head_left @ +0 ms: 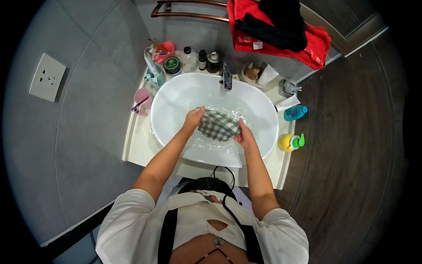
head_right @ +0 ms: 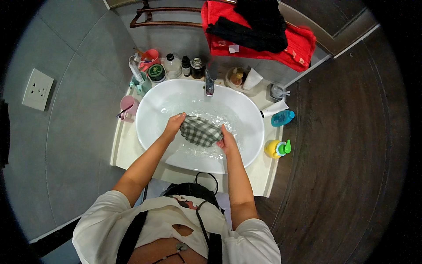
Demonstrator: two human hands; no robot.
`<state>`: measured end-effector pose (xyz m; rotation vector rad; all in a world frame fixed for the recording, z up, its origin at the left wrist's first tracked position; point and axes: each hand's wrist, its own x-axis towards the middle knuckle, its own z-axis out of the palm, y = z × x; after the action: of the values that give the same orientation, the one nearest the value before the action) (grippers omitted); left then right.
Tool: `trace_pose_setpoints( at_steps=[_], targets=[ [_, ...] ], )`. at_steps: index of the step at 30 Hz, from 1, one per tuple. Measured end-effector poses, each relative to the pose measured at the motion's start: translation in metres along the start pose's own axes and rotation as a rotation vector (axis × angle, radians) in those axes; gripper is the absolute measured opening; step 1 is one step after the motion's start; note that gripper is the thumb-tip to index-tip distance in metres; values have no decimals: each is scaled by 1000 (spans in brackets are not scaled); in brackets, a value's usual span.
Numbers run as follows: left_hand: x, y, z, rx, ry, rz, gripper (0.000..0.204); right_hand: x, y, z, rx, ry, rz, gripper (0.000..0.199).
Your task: The person washes a dark garment and a patterned cloth by hand in a sink. They scrub the items in the water, wring them out, and place them on a red towel.
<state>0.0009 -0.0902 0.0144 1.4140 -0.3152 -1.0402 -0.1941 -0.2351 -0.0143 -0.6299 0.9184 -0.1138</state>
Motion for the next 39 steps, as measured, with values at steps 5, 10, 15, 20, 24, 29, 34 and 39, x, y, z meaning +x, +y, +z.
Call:
trace_pose_setpoints(
  at_steps=[5, 10, 15, 20, 24, 29, 34, 39],
  targets=[
    [4, -8, -21, 109, -90, 129, 22, -7, -2, -17, -91, 196, -131, 38],
    [10, -40, -30, 183, 40, -122, 48, 6, 15, -29, -1096, 532, -652, 68],
    [6, -62, -4, 91, 14, -321, 60, 24, 51, -14, -1318, 301, -723, 73],
    [11, -80, -10, 60, 40, -505, 42, 49, 65, -19, -1174, 281, -399, 57],
    [2, -50, 18, -267, 32, -624, 36, 37, 55, 20, -765, 472, -428, 40],
    [26, -73, 6, -672, -212, -526, 30, -35, 36, 118, -850, 135, -773, 29],
    [2, -31, 32, -579, -9, -428, 34, -56, 36, 135, -1081, 154, -705, 24],
    [-17, 1, 55, -452, 152, -426, 34, -25, 37, 120, -1153, 472, -815, 28]
  ],
)
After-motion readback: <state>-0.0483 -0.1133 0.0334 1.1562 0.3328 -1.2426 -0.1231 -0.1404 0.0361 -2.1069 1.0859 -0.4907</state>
